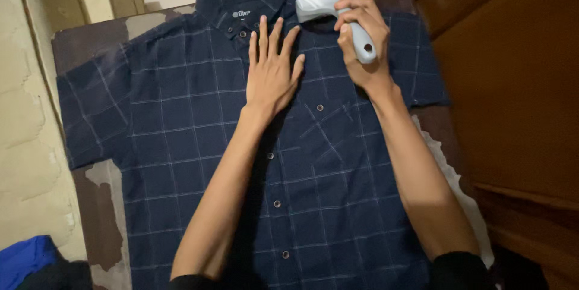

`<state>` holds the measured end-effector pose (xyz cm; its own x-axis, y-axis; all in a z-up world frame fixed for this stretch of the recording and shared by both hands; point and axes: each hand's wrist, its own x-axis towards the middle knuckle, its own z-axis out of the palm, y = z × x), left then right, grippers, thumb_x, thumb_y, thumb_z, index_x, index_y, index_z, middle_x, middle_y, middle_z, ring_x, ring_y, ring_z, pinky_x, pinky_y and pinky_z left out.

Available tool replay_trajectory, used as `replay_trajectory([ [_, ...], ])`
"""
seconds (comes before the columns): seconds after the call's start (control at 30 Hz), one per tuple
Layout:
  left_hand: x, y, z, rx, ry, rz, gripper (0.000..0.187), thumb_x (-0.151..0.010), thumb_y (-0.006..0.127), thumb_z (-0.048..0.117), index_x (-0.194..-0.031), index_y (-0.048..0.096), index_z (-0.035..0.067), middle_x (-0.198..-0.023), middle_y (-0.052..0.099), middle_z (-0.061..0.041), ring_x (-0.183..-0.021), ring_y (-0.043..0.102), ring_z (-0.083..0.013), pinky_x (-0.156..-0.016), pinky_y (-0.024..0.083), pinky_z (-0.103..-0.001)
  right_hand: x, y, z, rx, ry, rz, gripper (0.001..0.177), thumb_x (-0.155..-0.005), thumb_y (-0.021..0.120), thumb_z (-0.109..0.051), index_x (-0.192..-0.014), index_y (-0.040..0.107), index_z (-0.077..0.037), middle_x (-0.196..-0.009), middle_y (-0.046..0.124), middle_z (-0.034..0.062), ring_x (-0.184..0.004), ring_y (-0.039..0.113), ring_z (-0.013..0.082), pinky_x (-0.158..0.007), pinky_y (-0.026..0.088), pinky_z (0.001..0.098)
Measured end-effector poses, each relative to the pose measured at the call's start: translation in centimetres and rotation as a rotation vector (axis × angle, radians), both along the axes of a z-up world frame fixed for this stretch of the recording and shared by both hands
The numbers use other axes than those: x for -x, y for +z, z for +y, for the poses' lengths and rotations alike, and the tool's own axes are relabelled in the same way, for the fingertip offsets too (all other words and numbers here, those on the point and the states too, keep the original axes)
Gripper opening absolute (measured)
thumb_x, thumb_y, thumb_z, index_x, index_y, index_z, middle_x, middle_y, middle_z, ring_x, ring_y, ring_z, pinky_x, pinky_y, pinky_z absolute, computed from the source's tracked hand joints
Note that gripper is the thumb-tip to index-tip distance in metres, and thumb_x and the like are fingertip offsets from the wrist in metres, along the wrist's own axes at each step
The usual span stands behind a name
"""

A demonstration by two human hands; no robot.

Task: The person lays a dark blue plaid shirt flat on a table, smooths it out, and then uses a lint roller to clean the shirt's surface. The person rolls the lint remover over the front, sleeves, and collar of the shirt to remove lint and debris.

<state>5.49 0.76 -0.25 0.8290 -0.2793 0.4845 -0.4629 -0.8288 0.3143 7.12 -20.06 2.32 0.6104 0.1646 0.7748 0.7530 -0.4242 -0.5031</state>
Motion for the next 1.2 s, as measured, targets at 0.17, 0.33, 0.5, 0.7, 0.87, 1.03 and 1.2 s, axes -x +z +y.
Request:
replay_trajectory([
  [0.17,-0.4,-1.3,-0.4,-0.130,0.106,0.078,0.058,-0.109,0.044,0.044,-0.159,0.039,0.014,-0.167,0.029,-0.012,-0.157,0.014,-0.0324,-0.128,0.011,-0.052,-1.3,-0.1,-0.3,-0.042,-0.002,0.047,0.042,-0.110,0.056,-0.036,-0.100,0.065,0.003,-0.126,0.066,0.0156,-0.119,0.066,0.0261,-0.103,0.053,0.0402],
  [0.33,-0.8,-1.8,-0.6,-0.158,0.133,0.053,0.058,-0.108,0.042,0.037,-0.160,0.037,0.011,-0.167,0.030,-0.010,-0.157,0.015,-0.0295,-0.128,0.011,-0.050,2.3,0.0,0.0,0.001,-0.009,0.028,0.035,-0.111,0.059,-0.030,-0.096,0.065,0.002,-0.125,0.067,0.0168,-0.128,0.064,0.0305,-0.109,0.053,0.0439],
  [0.5,-0.9,-2.2,-0.5,-0.166,0.125,0.056,0.058,-0.109,0.040,0.033,-0.160,0.035,0.005,-0.168,0.030,-0.009,-0.158,0.014,-0.0291,-0.129,0.011,-0.049,7.2,0.7,-0.6,0.054,-0.063,0.081,0.029,-0.106,0.059,-0.026,-0.095,0.067,0.000,-0.124,0.067,0.0166,-0.127,0.066,0.0314,-0.106,0.055,0.0436],
  [0.7,-0.9,-2.1,-0.5,-0.149,0.114,0.055,0.058,-0.109,0.039,0.033,-0.160,0.034,0.005,-0.167,0.030,-0.011,-0.157,0.014,-0.0298,-0.128,0.011,-0.050,12.4,1.4,-0.9,0.064,-0.098,0.170,0.026,-0.105,0.057,-0.022,-0.096,0.067,0.000,-0.126,0.066,0.0175,-0.129,0.066,0.0322,-0.106,0.056,0.0436],
  [0.87,-0.8,-2.0,-0.5,-0.142,0.119,0.070,0.058,-0.108,0.040,0.034,-0.159,0.035,0.005,-0.166,0.031,-0.011,-0.157,0.014,-0.0299,-0.128,0.012,-0.050,10.7,0.8,-0.6,0.069,-0.115,0.145,0.024,-0.104,0.056,-0.020,-0.097,0.068,-0.001,-0.128,0.067,0.0172,-0.130,0.065,0.0322,-0.107,0.056,0.0438],
  [1.03,-0.7,-1.9,-0.6,-0.103,0.114,0.049,0.059,-0.107,0.044,0.033,-0.158,0.037,0.004,-0.166,0.033,-0.010,-0.157,0.016,-0.0297,-0.128,0.013,-0.050,6.4,0.2,0.0,0.001,-0.063,0.091,0.027,-0.107,0.059,-0.024,-0.097,0.067,0.000,-0.126,0.066,0.0162,-0.127,0.065,0.0308,-0.107,0.055,0.0431],
  [1.2,-0.9,-1.7,-0.6,-0.105,0.121,0.055,0.058,-0.106,0.044,0.031,-0.157,0.038,0.004,-0.165,0.033,-0.010,-0.157,0.017,-0.0302,-0.128,0.013,-0.050,2.9,0.0,0.7,-0.024,-0.058,0.071,0.031,-0.107,0.061,-0.027,-0.097,0.066,0.001,-0.126,0.065,0.0151,-0.124,0.065,0.0299,-0.106,0.054,0.0430],
])
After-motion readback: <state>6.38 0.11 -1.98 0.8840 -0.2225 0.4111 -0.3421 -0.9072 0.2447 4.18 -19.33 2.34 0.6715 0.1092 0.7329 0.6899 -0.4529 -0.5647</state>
